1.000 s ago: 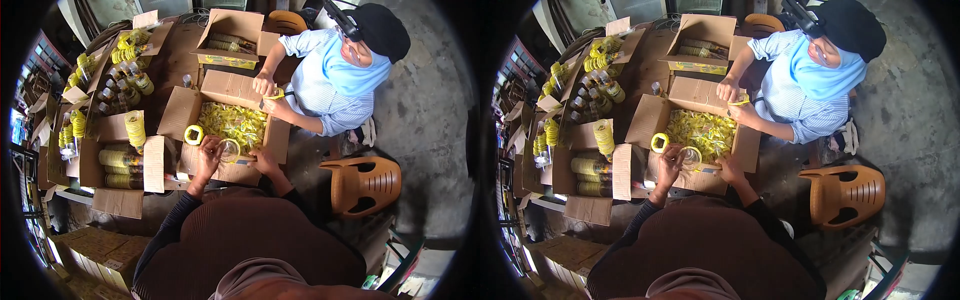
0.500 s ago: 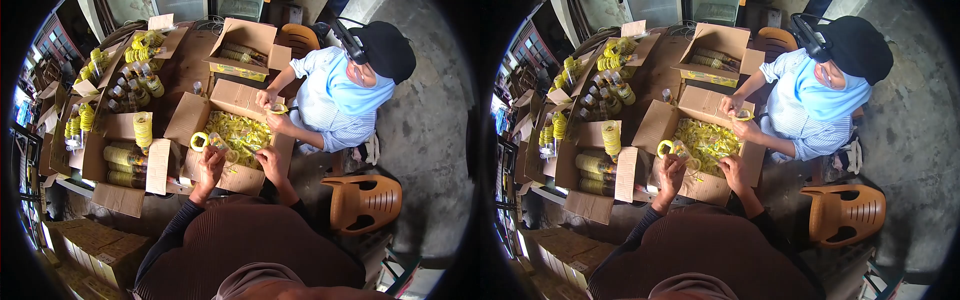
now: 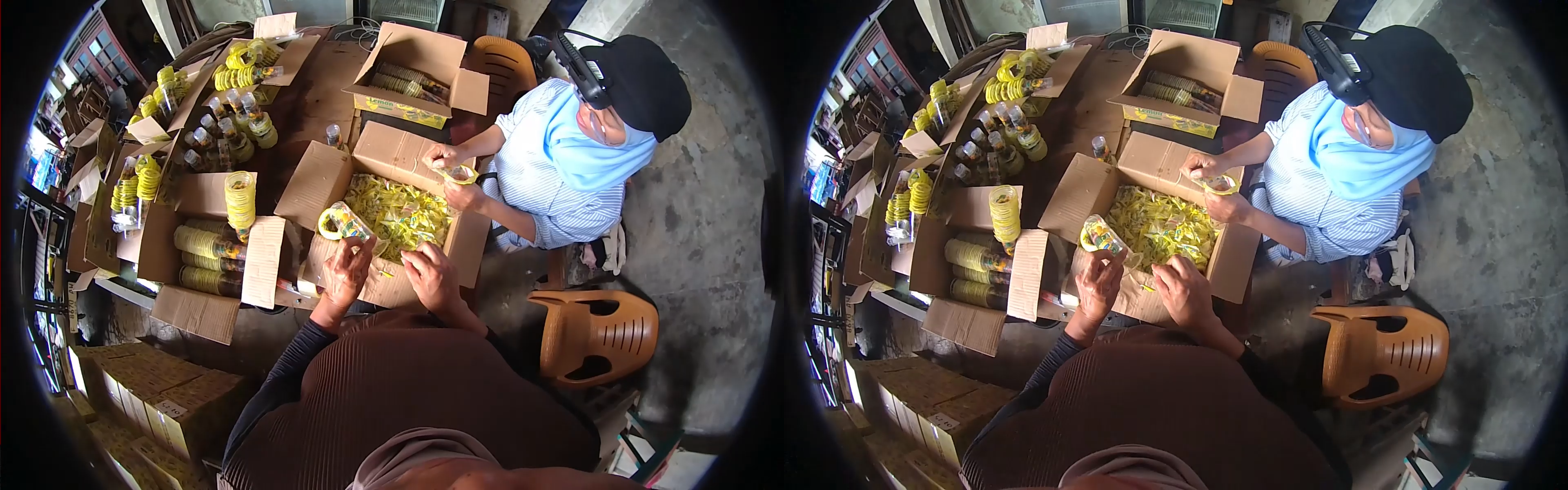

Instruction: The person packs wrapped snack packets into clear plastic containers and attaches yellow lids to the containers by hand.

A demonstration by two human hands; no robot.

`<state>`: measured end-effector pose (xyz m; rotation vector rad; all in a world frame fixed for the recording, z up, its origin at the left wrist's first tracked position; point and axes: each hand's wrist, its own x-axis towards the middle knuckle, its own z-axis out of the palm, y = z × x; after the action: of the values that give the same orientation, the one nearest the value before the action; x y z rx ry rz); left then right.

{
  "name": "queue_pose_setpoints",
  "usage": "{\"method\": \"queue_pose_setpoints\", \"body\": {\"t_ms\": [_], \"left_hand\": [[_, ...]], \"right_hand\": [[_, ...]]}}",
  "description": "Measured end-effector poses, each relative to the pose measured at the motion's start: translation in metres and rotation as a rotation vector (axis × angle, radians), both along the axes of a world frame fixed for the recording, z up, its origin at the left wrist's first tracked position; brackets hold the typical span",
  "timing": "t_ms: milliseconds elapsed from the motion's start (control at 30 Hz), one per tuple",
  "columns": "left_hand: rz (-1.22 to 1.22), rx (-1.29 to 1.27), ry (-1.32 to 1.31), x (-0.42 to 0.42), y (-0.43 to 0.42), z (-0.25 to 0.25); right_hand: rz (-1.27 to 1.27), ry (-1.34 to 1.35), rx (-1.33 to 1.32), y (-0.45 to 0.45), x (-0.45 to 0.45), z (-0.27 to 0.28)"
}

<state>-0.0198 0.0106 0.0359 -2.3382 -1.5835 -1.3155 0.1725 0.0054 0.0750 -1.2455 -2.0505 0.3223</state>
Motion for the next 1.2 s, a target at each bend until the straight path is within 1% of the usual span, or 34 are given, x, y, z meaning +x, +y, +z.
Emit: {"method": "queue_pose_setpoints", "body": {"t_ms": [133, 200, 267, 300, 333, 400, 500, 600, 667, 733, 767, 800, 833, 867, 900, 933, 967, 1000, 1033, 1067, 1100, 1133, 1167, 1200], "left_hand": [[-0.023, 0.000, 0.023, 0.003, -0.001, -0.001], [-0.035, 0.000, -0.016, 0.004, -0.002, -0.002], [-0.041, -0.031, -0.042, 0.006, -0.003, -0.002], [-0.032, -0.024, -0.065, 0.007, -0.002, -0.003], [-0.021, -0.014, -0.089, 0.008, 0.000, -0.003], [-0.017, -0.015, -0.088, 0.006, 0.002, -0.007], [-0.021, -0.041, -0.078, 0.004, 0.000, -0.009], [-0.034, -0.042, -0.108, 0.006, 0.001, -0.009], [-0.040, -0.028, -0.140, 0.007, 0.001, -0.007], [-0.003, -0.063, -0.238, 0.007, 0.004, 0.000], [-0.002, -0.060, -0.238, 0.006, 0.006, 0.003], [0.021, -0.164, -0.324, 0.004, 0.006, 0.005], [0.042, -0.269, -0.410, 0.002, 0.007, 0.006], [0.043, -0.268, -0.410, 0.001, 0.009, 0.005], [0.040, -0.338, -0.548, -0.001, 0.011, 0.004], [0.037, -0.408, -0.687, -0.003, 0.013, 0.002], [0.022, -0.526, -0.845, -0.004, 0.014, -0.002], [0.024, -0.527, -0.844, -0.007, 0.014, -0.003], [0.007, -0.617, -0.900, -0.010, 0.014, -0.004], [-0.012, -0.705, -0.955, -0.012, 0.015, -0.005], [-0.023, -0.810, -0.968, -0.015, 0.016, -0.006], [-0.024, -0.809, -0.969, -0.014, 0.016, -0.006], [-0.040, -0.792, -1.024, -0.011, 0.015, -0.005], [-0.056, -0.775, -1.079, -0.009, 0.014, -0.003]], "right_hand": [[-0.020, -0.129, -0.009, -0.003, -0.005, 0.001], [-0.023, -0.129, -0.035, 0.002, -0.003, -0.003], [-0.003, -0.089, -0.157, 0.008, 0.004, -0.023], [-0.055, -0.073, -0.161, 0.009, 0.003, -0.026], [-0.056, -0.075, -0.158, 0.008, 0.004, -0.026], [-0.121, 0.036, -0.111, 0.004, 0.004, -0.016], [-0.094, 0.057, -0.050, -0.005, -0.002, 0.001], [-0.057, 0.034, -0.066, -0.007, -0.005, -0.001], [-0.054, -0.093, -0.099, -0.004, -0.003, -0.021], [-0.051, -0.045, -0.073, -0.003, 0.005, -0.061], [-0.045, 0.002, -0.049, -0.002, 0.008, -0.072], [-0.043, 0.002, -0.048, -0.001, 0.008, -0.073], [-0.109, 0.004, -0.141, 0.000, 0.009, -0.074], [-0.175, 0.006, -0.235, 0.001, 0.010, -0.075], [-0.184, 0.088, -0.193, 0.003, 0.010, -0.074], [-0.183, 0.088, -0.193, 0.002, 0.010, -0.072], [-0.205, 0.182, -0.205, 0.002, 0.012, -0.069], [-0.228, 0.276, -0.218, 0.000, 0.010, -0.061], [-0.226, 0.334, -0.208, 0.000, 0.009, -0.054], [-0.226, 0.334, -0.206, -0.001, 0.007, -0.047], [-0.208, 0.343, -0.135, -0.004, 0.004, -0.042], [-0.191, 0.351, -0.064, -0.006, 0.001, -0.040], [-0.170, 0.311, -0.008, -0.009, 0.000, -0.042], [-0.169, 0.311, -0.008, -0.012, -0.002, -0.040]]}}
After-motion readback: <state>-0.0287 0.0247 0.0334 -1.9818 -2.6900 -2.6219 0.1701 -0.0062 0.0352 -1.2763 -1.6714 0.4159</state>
